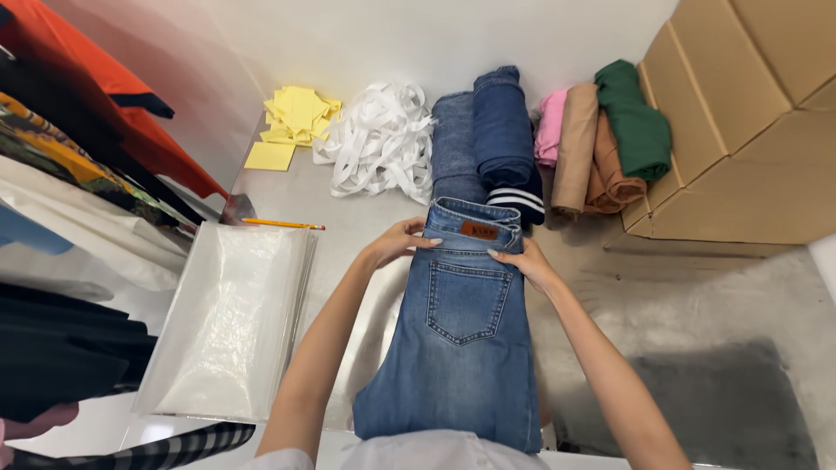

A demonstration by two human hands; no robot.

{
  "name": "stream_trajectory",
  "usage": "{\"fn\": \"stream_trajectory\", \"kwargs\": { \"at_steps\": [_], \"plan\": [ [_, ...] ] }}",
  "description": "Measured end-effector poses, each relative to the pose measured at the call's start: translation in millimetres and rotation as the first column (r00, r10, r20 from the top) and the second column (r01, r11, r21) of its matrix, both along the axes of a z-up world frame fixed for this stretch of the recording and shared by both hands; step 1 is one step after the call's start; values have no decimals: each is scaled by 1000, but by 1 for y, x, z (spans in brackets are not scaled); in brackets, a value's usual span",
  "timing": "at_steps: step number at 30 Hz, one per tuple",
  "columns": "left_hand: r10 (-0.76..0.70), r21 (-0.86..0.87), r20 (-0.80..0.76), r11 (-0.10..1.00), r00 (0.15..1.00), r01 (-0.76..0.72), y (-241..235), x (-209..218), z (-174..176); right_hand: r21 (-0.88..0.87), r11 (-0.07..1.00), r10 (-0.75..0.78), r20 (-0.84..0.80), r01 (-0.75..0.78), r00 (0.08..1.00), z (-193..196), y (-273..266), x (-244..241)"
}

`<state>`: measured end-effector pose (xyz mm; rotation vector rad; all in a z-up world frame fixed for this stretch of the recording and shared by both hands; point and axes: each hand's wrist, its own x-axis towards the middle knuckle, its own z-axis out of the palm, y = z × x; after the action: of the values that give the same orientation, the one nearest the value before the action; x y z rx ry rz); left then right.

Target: The person takes a green shirt from a clothing rack, folds it neatly on a metal table, and places it on a stack. They then take a pair of blue jeans from the rack, fold them on the table, and add them to the stack.

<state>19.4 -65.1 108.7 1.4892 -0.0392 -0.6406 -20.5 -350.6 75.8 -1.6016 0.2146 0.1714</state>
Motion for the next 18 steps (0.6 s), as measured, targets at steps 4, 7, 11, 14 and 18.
{"fn": "stream_trajectory", "kwargs": {
  "at_steps": [4, 7, 11, 14, 18],
  "plan": [
    [-120, 171, 84, 980, 989, 104, 6, 41, -45, -4, 1000, 25, -23, -25, 999, -2, 4, 4],
    [-184, 368, 208, 925, 961, 98, 13, 72, -78, -6, 999, 32, -12, -32, 999, -18, 6, 12],
    [-241, 197, 10, 952, 970, 234, 3, 62, -72, -31, 999, 30, -8, -31, 1000, -32, 3, 10],
    [-195, -76, -170, 980, 966, 184, -8, 42, -48, -34, 999, 29, -8, -30, 1000, -35, -2, 9],
    [-159, -157, -223, 980, 962, 125, -9, 12, -14, -46, 998, 38, -25, -39, 999, -44, -14, 8]
  ]
}}
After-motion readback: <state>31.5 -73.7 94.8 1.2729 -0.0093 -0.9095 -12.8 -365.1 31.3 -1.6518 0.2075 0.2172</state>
